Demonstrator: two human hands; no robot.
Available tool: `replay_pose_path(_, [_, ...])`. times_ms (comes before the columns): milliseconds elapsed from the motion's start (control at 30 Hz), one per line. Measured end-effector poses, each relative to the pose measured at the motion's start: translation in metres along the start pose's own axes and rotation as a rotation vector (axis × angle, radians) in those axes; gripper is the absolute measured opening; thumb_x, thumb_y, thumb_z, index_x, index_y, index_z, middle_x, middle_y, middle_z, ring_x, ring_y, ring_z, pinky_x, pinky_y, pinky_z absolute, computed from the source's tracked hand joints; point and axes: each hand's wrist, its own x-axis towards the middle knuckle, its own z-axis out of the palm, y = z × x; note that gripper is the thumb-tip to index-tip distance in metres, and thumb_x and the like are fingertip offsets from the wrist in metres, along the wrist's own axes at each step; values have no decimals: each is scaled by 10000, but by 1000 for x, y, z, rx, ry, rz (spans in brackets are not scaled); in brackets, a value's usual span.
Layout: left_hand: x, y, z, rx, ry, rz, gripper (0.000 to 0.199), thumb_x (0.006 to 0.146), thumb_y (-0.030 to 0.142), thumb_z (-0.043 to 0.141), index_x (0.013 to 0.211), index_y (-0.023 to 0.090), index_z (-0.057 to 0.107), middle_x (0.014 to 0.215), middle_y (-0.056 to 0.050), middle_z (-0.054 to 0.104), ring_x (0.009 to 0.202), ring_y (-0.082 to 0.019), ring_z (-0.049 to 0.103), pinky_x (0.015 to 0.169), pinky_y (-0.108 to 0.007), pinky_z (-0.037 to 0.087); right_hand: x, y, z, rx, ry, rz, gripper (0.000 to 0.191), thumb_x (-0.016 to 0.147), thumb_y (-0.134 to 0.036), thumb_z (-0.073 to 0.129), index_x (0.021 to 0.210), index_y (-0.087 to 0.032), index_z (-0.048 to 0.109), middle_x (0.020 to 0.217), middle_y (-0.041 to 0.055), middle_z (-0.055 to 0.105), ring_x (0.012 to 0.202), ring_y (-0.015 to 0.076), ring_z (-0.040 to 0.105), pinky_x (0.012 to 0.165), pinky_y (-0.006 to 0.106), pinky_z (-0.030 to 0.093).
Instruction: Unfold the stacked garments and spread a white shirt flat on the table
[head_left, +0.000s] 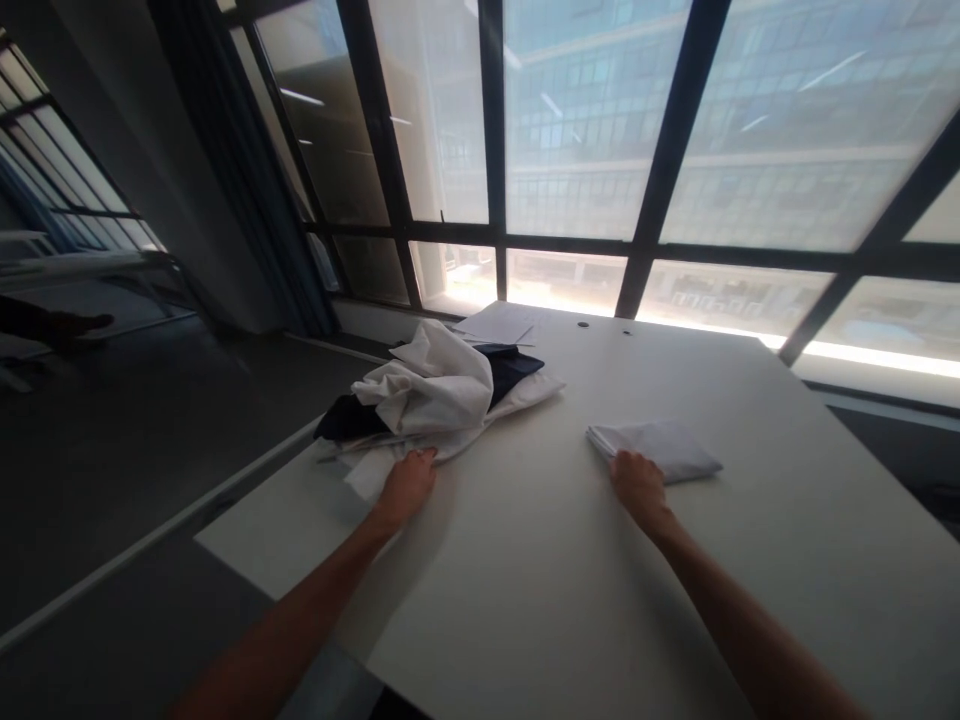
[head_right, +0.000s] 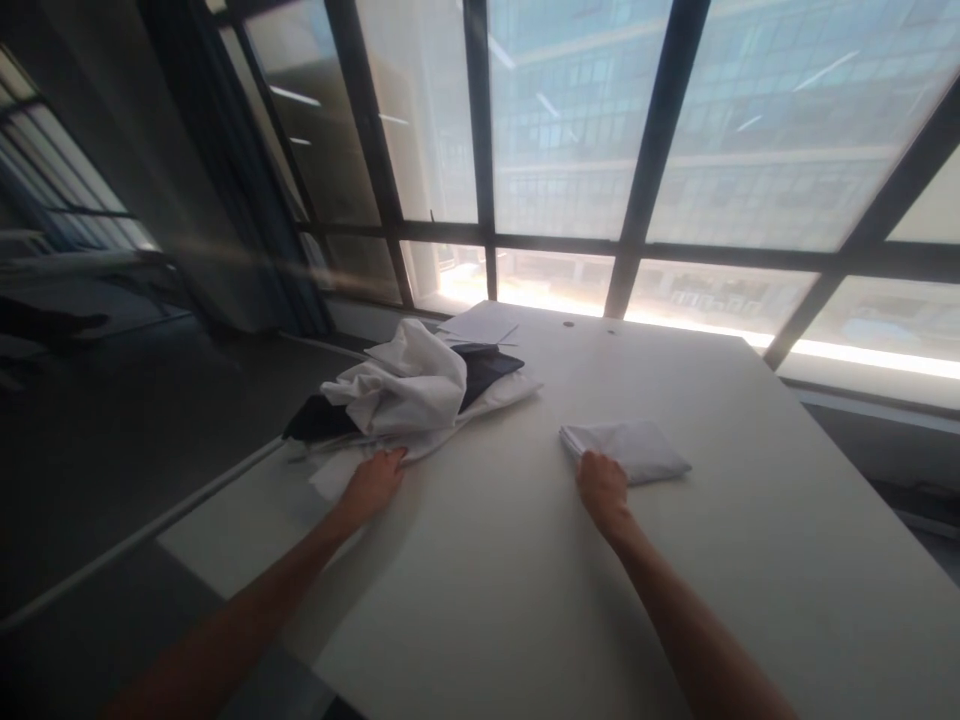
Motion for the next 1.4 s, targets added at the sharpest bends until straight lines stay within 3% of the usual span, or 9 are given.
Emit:
replay_pose_path(300, [4, 80, -18, -9, 2, 225, 228, 933, 251, 523, 1005, 127, 699, 1049, -182, 678, 952, -293, 673, 866, -394, 507, -20, 21, 8, 75, 81, -88, 333, 1013, -244, 402, 984, -123, 711, 977, 186, 743, 853, 250, 730, 759, 317, 496])
replay_pose_path(433, [42, 126, -43, -125, 201, 472, 198, 923, 221, 562, 1062, 185, 699, 1264, -155, 624, 1197, -303, 561, 1046, -441, 424, -27, 21, 16, 111, 150, -100, 254, 975, -226, 454, 950, -137, 690, 977, 153, 738, 803, 212, 708, 678, 269, 438])
replay_pose_path(600, [80, 171, -45, -316, 167, 510, 183, 900, 126, 547, 945, 163, 720, 1244, -147, 648, 1215, -277, 567, 1093, -421, 406, -18, 28, 11, 461, 228, 59, 363, 950, -329, 461, 697, -174, 670, 667, 74, 669, 624, 183, 603, 588, 269, 353])
replay_pose_path(667, [75, 188, -33, -470, 58, 496, 224, 966, 223, 501, 1013, 168, 712, 1124, -126, 695, 1070, -237, 648, 1011, -376, 479, -19, 28, 11, 776, 304, 73, 450, 959, -413, 431, 634, -178, 636, 576, 30, 591, 565, 166, 533, 551, 267, 331])
replay_pose_path(800, [54, 218, -8, -1410, -586, 173, 450, 921, 525, 598, 1163, 149, 655, 1034, -132, 691, 841, -231, 699, 797, -385, 576, -32, 16, 24, 1277, 359, -1, 458, 906, -539, 520, 666, -170, 644, 599, -3, 566, 585, 153, 497, 562, 261, 371])
replay_pose_path(867, [48, 228, -3, -1632, -625, 29, 568, 830, 445, 739, 1290, 151, 581, 1020, -112, 675, 823, -202, 688, 783, -351, 577, -38, 6, 32, 1450, 339, 30, 413, 863, -541, 590, 703, -166, 655, 640, -3, 584, 609, 151, 508, 584, 263, 411])
replay_pose_path(1067, [31, 228, -21, -1580, -32, 343, 449, 804, 213, 708, 1248, 171, 655, 927, -40, 667, 719, -118, 582, 643, -210, 484, -44, -6, 33, 1913, 438, 367, 359, 771, -445, 680, 1054, -229, 632, 930, 8, 672, 800, 172, 629, 708, 311, 550])
replay_pose_path(1200, [21, 209, -53, -1529, 79, 573, 306, 834, 260, 672, 1123, 170, 714, 937, -40, 683, 702, -119, 545, 620, -217, 445, -47, 0, 26, 2051, 375, 386, 516, 848, -567, 554, 1281, -288, 524, 1058, 45, 700, 864, 199, 681, 701, 328, 560])
replay_pose_path(1400, [31, 159, -64, -1588, 62, 362, 313, 732, 226, 671, 1040, 181, 690, 670, 40, 553, 549, -81, 437, 501, -179, 329, -44, 5, 28, 1881, 50, 336, 758, 793, -630, 621, 1434, -270, 438, 1240, 130, 678, 927, 259, 707, 708, 365, 568])
